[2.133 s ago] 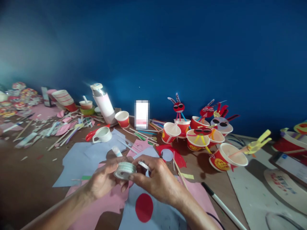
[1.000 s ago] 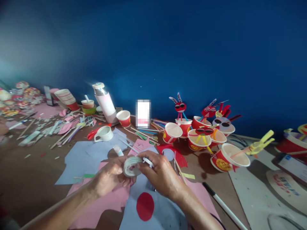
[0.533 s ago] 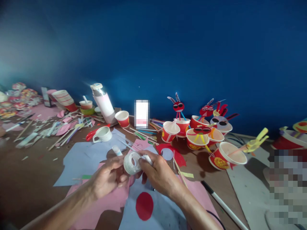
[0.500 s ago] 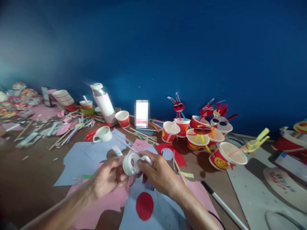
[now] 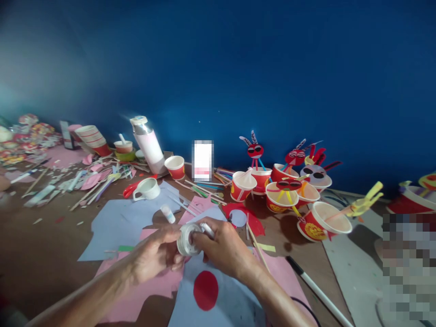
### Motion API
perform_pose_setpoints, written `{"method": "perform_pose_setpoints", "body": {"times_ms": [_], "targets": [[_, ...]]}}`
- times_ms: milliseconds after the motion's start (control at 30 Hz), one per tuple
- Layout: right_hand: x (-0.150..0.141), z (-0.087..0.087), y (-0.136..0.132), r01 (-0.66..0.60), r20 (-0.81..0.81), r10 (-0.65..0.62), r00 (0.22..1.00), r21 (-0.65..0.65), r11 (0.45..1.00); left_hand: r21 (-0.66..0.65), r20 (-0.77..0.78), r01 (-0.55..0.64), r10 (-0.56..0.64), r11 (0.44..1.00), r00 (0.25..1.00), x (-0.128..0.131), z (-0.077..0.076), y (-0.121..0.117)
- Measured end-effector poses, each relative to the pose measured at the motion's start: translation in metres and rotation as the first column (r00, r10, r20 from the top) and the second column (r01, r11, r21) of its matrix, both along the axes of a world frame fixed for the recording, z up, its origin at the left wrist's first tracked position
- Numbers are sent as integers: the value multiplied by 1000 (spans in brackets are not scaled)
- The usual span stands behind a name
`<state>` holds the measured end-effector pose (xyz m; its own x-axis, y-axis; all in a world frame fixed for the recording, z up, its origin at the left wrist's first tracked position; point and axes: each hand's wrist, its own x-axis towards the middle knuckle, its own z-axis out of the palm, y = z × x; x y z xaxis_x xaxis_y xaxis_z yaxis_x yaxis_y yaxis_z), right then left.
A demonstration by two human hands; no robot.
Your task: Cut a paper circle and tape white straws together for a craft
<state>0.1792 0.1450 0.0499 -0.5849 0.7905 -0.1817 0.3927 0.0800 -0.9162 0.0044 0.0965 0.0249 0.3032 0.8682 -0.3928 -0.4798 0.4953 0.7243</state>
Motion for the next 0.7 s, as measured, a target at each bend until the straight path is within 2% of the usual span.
{"method": "perform_pose_setpoints", "body": {"times_ms": [200, 367, 567, 700], "targets": [[-2, 1, -3, 37, 64, -40, 997, 52, 998, 40, -86, -48, 51, 998, 995, 3, 2, -2], [-1, 2, -3, 39, 90, -47, 995, 94, 995, 157, -100, 36, -20, 987, 995, 5, 3, -3], [0, 0, -2, 19, 45, -19, 999, -2, 1000, 216, -124, 56, -30, 975, 992, 8, 5, -4], [1, -2, -3, -39, -39, 36, 999, -96, 995, 260, -161, 68, -26, 963, 987, 8, 7, -4]]}}
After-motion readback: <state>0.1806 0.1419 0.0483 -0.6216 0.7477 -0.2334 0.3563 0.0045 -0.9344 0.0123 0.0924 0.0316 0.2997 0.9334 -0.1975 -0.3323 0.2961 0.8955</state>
